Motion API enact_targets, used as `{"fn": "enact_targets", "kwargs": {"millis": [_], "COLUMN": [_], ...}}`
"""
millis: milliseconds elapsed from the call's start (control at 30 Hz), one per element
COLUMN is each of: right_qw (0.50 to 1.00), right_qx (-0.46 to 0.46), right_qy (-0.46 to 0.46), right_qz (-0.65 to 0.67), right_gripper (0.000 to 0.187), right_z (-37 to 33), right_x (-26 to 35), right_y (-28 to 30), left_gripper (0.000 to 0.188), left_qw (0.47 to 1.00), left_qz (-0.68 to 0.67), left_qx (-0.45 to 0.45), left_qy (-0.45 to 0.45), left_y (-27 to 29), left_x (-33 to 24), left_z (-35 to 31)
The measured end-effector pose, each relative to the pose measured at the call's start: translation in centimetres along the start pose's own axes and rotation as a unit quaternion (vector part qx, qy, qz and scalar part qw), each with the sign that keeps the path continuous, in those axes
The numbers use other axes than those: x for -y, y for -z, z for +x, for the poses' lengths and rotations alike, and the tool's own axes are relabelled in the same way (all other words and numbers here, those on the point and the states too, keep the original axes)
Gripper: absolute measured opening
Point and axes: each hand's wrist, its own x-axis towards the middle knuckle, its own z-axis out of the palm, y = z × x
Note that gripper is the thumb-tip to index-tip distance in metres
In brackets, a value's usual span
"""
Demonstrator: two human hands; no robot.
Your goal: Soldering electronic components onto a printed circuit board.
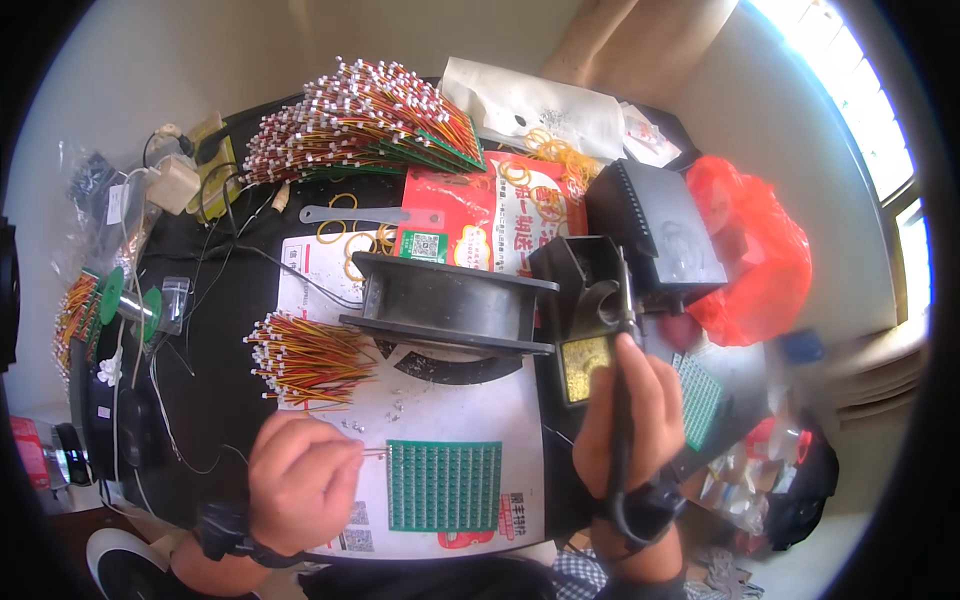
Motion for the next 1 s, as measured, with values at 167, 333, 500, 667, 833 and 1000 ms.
{"fn": "enact_targets", "kwargs": {"millis": [167, 333, 500, 667, 833, 1000], "right_qw": [0.996, 0.994, 0.994, 0.992, 0.893, 0.895], "right_qx": [-0.082, -0.083, -0.046, -0.093, -0.141, -0.048], "right_qy": [0.021, -0.037, -0.101, -0.023, -0.146, -0.174], "right_qz": [0.013, 0.057, -0.009, -0.083, 0.401, 0.409], "right_gripper": [0.027, 0.031, 0.029, 0.027, 0.043, 0.046], "right_z": [-1.3, -2.6, -1.7, -3.4, -3.6, -3.9], "right_x": [-0.6, -1.5, -0.9, -1.0, 4.5, 6.2], "right_y": [-0.9, -0.4, -0.5, 3.3, 1.1, 0.5], "left_gripper": [0.012, 0.014, 0.021, 0.018, 0.014, 0.012], "left_qw": [0.992, 0.972, 0.988, 0.991, 0.987, 0.988], "left_qz": [0.005, -0.028, 0.061, 0.074, 0.071, 0.055], "left_qx": [-0.1, -0.163, -0.084, -0.003, 0.058, 0.069], "left_qy": [0.078, 0.164, 0.114, 0.113, 0.133, 0.13], "left_y": [2.8, 4.4, 4.6, 4.7, 4.4, 4.5], "left_x": [1.3, 2.5, 3.0, 3.3, 3.6, 3.4], "left_z": [0.3, 0.7, 0.9, 0.9, 0.2, 0.5]}}
